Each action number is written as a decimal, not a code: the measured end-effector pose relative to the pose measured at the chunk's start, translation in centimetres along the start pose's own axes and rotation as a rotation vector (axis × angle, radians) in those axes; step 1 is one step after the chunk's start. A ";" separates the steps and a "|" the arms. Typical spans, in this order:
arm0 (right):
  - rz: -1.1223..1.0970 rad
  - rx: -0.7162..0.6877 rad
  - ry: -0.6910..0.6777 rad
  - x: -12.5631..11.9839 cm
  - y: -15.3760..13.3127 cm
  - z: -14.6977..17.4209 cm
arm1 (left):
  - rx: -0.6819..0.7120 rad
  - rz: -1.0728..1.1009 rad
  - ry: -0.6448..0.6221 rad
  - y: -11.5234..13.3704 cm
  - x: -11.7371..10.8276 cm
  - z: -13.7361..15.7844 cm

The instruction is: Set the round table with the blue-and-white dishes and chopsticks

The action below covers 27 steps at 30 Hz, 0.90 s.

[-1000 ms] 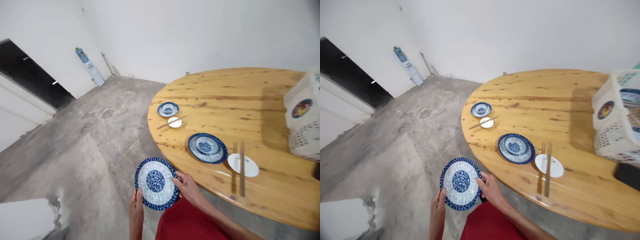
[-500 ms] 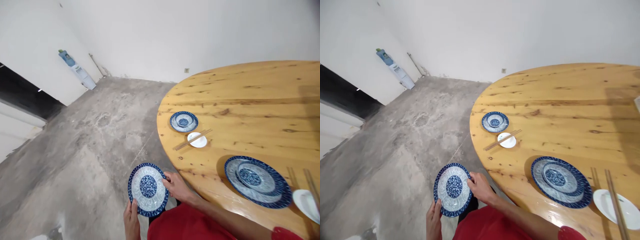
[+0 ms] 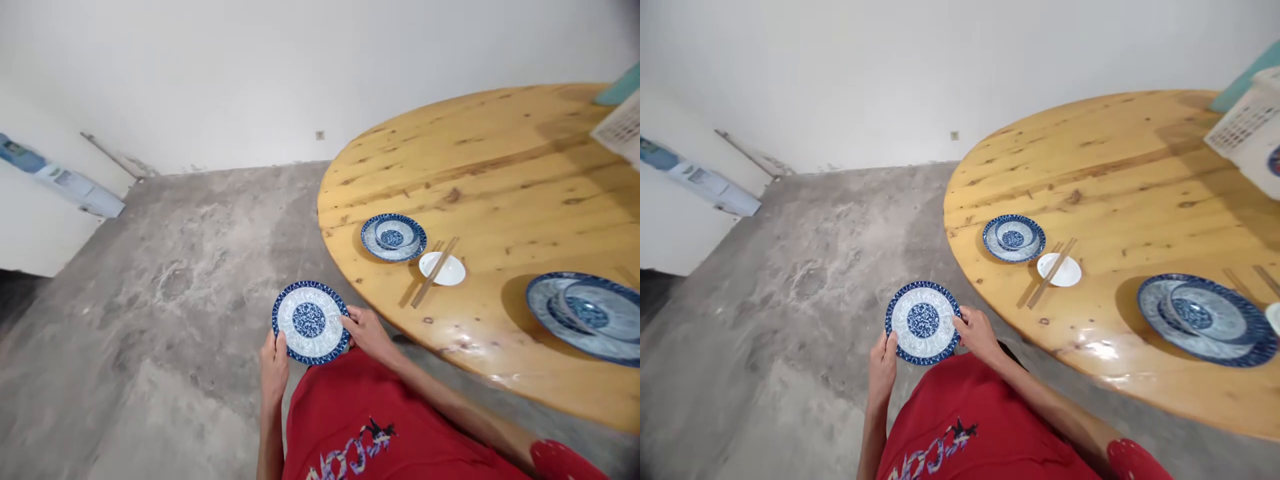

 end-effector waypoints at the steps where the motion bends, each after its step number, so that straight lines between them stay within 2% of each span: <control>1: -0.007 0.010 0.033 0.8 -0.5 -0.4 | 0.014 -0.003 -0.039 0.0 -0.3 -1.7; 5: -0.049 0.065 0.164 3.0 -2.0 -1.9 | 0.084 -0.033 -0.128 -0.3 -0.6 -7.8; 11: -0.055 0.109 0.345 3.4 -3.1 -5.9 | 0.146 -0.035 -0.258 0.6 2.7 -14.8; 14: -0.061 0.123 0.397 3.8 -3.1 -9.4 | 0.172 -0.028 -0.298 1.5 4.6 -18.9; 18: -0.106 0.145 0.420 5.2 -3.6 -16.0 | 0.191 -0.075 -0.304 2.8 6.8 -26.0; 21: -0.177 0.173 0.446 5.7 -4.8 -21.4 | 0.179 -0.098 -0.317 4.9 8.8 -31.9; 24: -0.229 0.174 0.527 5.2 -6.3 -26.2 | 0.203 -0.119 -0.402 8.2 11.8 -37.5; 27: -0.279 0.185 0.621 4.0 -7.3 -29.9 | 0.288 -0.185 -0.512 11.7 15.5 -42.1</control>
Point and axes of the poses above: each hand's wrist, its own z-axis away from the middle knuckle, its own x-axis out of the palm, y = z × x, the point moved 5 cm from there along -z, towards the middle knuckle, and after that the axes turned 12 degrees about y, right-handed, at the moved point
